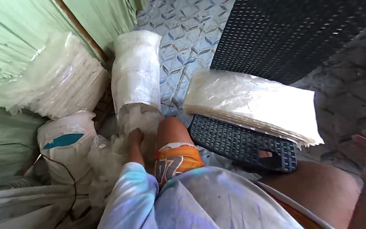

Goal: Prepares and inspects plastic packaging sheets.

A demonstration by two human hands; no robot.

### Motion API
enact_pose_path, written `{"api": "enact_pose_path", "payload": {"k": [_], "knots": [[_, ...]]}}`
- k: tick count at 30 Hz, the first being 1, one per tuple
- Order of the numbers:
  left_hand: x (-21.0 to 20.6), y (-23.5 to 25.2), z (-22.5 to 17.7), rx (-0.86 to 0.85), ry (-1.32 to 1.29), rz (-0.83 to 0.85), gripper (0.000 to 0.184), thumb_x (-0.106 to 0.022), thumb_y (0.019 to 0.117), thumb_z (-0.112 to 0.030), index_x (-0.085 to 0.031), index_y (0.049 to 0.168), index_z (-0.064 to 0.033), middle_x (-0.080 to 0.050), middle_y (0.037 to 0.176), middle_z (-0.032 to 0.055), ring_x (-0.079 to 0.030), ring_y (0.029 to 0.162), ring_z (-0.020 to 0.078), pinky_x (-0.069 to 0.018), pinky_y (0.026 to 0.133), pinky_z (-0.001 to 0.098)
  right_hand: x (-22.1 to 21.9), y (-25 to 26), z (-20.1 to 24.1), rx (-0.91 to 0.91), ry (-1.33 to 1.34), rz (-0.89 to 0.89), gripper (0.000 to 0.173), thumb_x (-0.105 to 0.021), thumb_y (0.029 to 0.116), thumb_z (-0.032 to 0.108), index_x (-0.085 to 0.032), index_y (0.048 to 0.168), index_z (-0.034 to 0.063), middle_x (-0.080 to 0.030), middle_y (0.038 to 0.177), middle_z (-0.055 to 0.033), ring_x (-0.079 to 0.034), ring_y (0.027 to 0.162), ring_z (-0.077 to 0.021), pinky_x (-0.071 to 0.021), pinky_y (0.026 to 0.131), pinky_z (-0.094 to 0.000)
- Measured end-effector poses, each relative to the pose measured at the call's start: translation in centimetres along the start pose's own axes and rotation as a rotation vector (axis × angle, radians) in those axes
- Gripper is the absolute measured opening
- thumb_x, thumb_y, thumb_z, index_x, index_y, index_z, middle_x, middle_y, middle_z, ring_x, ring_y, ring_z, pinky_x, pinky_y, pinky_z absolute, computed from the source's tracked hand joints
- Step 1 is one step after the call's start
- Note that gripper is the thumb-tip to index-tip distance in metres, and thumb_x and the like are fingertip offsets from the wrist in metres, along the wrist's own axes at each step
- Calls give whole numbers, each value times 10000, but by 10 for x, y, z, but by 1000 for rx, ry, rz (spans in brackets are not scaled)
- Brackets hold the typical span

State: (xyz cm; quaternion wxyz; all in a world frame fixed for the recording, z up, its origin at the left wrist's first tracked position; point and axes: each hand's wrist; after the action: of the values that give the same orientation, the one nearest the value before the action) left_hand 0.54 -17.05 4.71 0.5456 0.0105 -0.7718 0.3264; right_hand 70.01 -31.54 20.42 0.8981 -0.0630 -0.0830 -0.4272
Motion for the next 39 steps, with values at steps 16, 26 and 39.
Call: {"api": "enact_pose_path", "payload": {"k": [16, 26, 39], "knots": [[212, -252, -103, -1280, -577, -442, 444, -660, 964, -469, -714, 992, -29, -712, 866, -5, -670, 783, 17, -588, 726, 243, -224, -204, 243, 1557, -339, 821, 442, -751, 897, 285, -664, 1323, 205, -602, 1429, -106, -490, 1399, -355, -312, 1154, -662], [238, -280, -188, -1231, -970, -1001, 386, -615, 1034, -230, -531, 1354, -33, -574, 1153, 54, -600, 972, 86, -543, 813, 249, -173, -158, 308, 903, 260, 762, 191, -706, 958, 136, -657, 1105, 23, -687, 872, 12, -637, 671, -22, -572, 604, -202], [194, -315, -289, -1142, -1194, 150, 411, -571, 1045, -348, -493, 1394, -146, -620, 1136, -8, -615, 956, 65, -527, 819, 267, -132, -147, 291, 302, 794, 752, 278, -333, 1128, 297, -589, 1093, 196, -697, 829, 56, -691, 739, -49, -606, 683, -245]]}}
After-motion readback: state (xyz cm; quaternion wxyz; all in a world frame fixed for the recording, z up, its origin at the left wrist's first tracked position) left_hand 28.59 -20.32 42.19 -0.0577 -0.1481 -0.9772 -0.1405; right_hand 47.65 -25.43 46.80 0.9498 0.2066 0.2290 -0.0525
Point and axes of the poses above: each hand's wrist, its own y-axis towards the middle knuckle, its own x-axis out of the back of the hand, z = x × y
